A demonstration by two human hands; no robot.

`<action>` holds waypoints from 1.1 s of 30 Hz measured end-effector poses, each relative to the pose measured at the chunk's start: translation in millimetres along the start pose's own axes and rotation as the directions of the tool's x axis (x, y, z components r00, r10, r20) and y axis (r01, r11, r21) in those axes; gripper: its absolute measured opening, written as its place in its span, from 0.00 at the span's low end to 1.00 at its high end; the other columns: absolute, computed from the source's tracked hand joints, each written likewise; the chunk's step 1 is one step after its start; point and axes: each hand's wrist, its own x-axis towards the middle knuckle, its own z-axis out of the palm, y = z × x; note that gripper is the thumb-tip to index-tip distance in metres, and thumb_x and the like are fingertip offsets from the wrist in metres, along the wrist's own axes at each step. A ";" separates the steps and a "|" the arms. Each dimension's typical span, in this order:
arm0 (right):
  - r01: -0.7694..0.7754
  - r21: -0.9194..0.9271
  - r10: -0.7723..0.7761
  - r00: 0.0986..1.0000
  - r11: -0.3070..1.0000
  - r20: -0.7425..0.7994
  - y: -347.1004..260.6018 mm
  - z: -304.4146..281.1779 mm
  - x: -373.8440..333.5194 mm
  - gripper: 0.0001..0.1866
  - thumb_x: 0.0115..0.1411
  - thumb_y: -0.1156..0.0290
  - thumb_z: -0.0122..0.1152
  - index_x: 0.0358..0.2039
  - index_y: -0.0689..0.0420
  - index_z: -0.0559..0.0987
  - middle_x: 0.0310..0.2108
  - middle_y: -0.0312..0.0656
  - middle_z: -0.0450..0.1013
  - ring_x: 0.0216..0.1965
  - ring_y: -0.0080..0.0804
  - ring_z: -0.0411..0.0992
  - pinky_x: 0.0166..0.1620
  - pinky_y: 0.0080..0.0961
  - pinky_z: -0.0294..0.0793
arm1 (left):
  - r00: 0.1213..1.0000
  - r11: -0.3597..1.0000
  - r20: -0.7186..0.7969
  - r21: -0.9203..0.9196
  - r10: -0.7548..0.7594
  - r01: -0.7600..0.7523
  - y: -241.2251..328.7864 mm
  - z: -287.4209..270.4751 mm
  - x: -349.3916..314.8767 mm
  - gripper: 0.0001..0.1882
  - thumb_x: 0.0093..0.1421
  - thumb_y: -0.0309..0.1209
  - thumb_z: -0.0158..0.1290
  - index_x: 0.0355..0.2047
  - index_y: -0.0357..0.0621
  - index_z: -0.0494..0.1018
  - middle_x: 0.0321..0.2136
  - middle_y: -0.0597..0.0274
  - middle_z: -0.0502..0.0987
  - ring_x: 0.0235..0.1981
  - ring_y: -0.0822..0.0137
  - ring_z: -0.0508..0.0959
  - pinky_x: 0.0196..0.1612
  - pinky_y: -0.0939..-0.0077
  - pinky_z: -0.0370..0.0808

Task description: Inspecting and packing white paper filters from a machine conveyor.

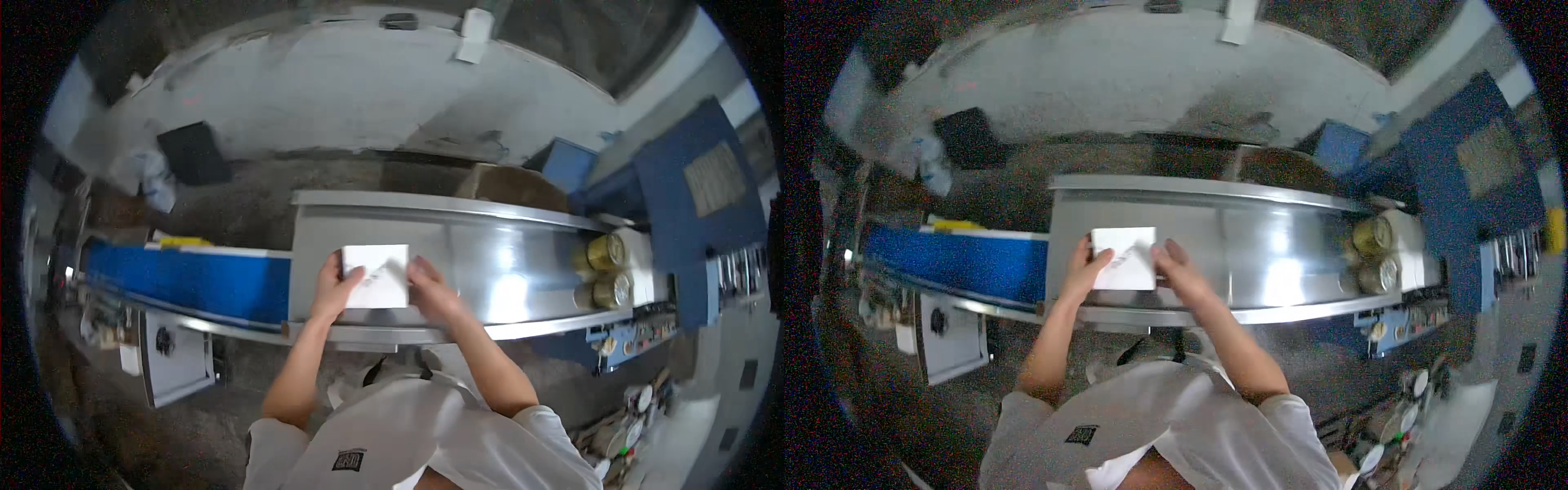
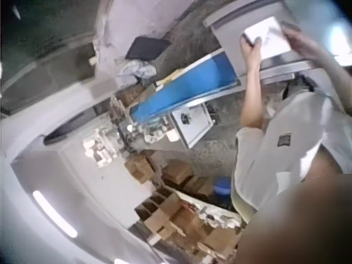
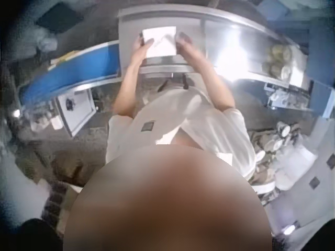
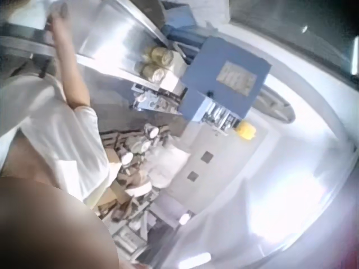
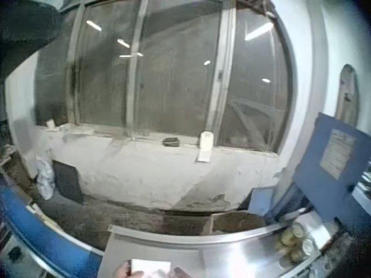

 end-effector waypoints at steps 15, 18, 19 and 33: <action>0.268 -0.227 -0.297 0.949 0.936 -0.104 -32.8 -143.0 -148.2 0.34 0.63 0.53 0.58 0.62 0.63 0.62 0.54 0.49 0.70 0.51 0.31 0.70 0.51 0.25 0.71 | 0.840 0.838 -0.250 0.411 0.482 -0.359 53.9 27.5 -24.2 0.18 0.64 0.25 0.50 0.53 0.31 0.65 0.48 0.53 0.73 0.48 0.66 0.73 0.52 0.74 0.70; 0.324 -0.208 -0.366 0.905 0.923 -0.218 -40.6 -219.0 -180.8 0.32 0.62 0.56 0.59 0.60 0.62 0.66 0.46 0.41 0.75 0.37 0.21 0.71 0.39 0.20 0.72 | 0.919 0.898 -0.147 0.318 0.365 -0.305 59.8 109.4 -39.1 0.17 0.64 0.25 0.50 0.53 0.34 0.66 0.44 0.56 0.75 0.44 0.69 0.75 0.48 0.77 0.72; 0.366 -0.228 -0.420 0.866 0.902 -0.272 -42.5 -248.5 -191.6 0.30 0.63 0.58 0.59 0.60 0.63 0.66 0.46 0.42 0.75 0.38 0.23 0.71 0.38 0.21 0.74 | 0.970 0.929 -0.086 0.317 0.229 -0.191 56.6 144.3 -40.9 0.17 0.64 0.25 0.50 0.53 0.34 0.66 0.44 0.56 0.75 0.43 0.70 0.75 0.46 0.78 0.72; 0.327 -0.886 -0.911 0.355 0.329 -0.208 -121.2 -486.0 -286.2 0.23 0.56 0.64 0.62 0.49 0.62 0.73 0.43 0.53 0.73 0.46 0.52 0.70 0.49 0.40 0.71 | 0.825 0.942 0.460 0.224 -0.327 0.249 -50.0 637.3 32.5 0.26 0.65 0.44 0.50 0.56 0.40 0.63 0.42 0.59 0.71 0.41 0.64 0.76 0.44 0.69 0.75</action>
